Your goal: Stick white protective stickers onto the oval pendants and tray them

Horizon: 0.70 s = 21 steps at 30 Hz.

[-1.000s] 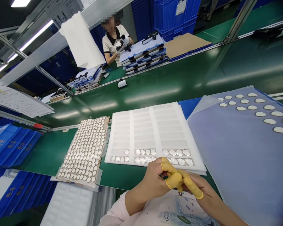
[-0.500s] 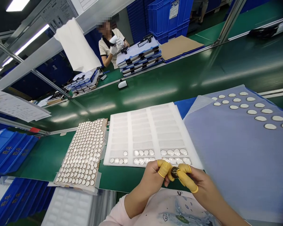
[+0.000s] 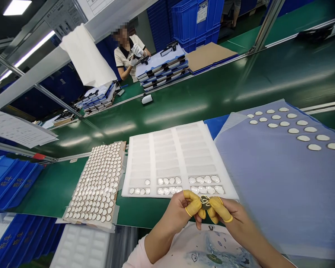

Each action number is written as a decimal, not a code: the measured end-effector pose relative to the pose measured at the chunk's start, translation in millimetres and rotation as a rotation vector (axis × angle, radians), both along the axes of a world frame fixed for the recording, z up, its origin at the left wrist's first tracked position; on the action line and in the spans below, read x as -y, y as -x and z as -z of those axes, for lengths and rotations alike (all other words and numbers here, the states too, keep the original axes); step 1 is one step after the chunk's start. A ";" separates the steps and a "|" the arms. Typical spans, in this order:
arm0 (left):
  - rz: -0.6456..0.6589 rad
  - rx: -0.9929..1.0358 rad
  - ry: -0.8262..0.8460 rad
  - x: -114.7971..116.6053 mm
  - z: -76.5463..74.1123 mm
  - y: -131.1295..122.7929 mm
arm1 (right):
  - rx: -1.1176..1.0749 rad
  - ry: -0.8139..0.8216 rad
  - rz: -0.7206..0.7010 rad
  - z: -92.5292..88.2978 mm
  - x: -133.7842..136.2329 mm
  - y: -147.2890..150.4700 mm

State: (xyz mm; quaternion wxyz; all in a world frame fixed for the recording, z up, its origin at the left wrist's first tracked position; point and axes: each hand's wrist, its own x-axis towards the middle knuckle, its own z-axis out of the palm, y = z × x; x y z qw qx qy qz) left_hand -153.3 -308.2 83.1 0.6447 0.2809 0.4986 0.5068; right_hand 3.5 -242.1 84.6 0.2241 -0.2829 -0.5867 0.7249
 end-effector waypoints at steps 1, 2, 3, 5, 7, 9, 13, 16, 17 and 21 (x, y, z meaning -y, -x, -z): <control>-0.004 -0.011 -0.004 -0.2 -0.4 -1.2 | 0.001 -0.004 0.008 1.8 0.3 -0.6; -0.005 -0.022 -0.007 -0.2 0.0 -2.2 | 0.011 -0.011 0.024 3.8 0.3 -1.3; -0.007 -0.034 -0.010 0.2 1.0 -2.7 | 0.029 -0.024 0.047 6.1 -0.1 -2.2; -0.018 -0.082 -0.015 2.3 5.0 -0.4 | 0.068 -0.065 0.081 11.0 -2.0 -5.4; -0.043 -0.193 -0.016 6.1 10.5 9.3 | 0.088 -0.105 0.107 15.9 -5.1 -11.4; -0.087 -0.437 -0.008 12.1 15.8 27.7 | 0.099 -0.125 0.141 21.3 -8.3 -20.2; -0.124 -1.321 0.230 30.5 25.7 79.3 | 0.143 -0.085 0.253 33.7 -12.8 -40.1; -0.135 -1.611 0.454 43.1 35.3 113.2 | 0.167 -0.035 0.310 41.4 -13.9 -49.2; -0.138 -1.634 0.501 45.7 38.9 122.0 | 0.166 -0.028 0.316 43.2 -14.2 -50.7; -0.060 -1.716 0.634 45.5 51.7 145.6 | 0.137 -0.027 0.335 47.7 -16.3 -52.0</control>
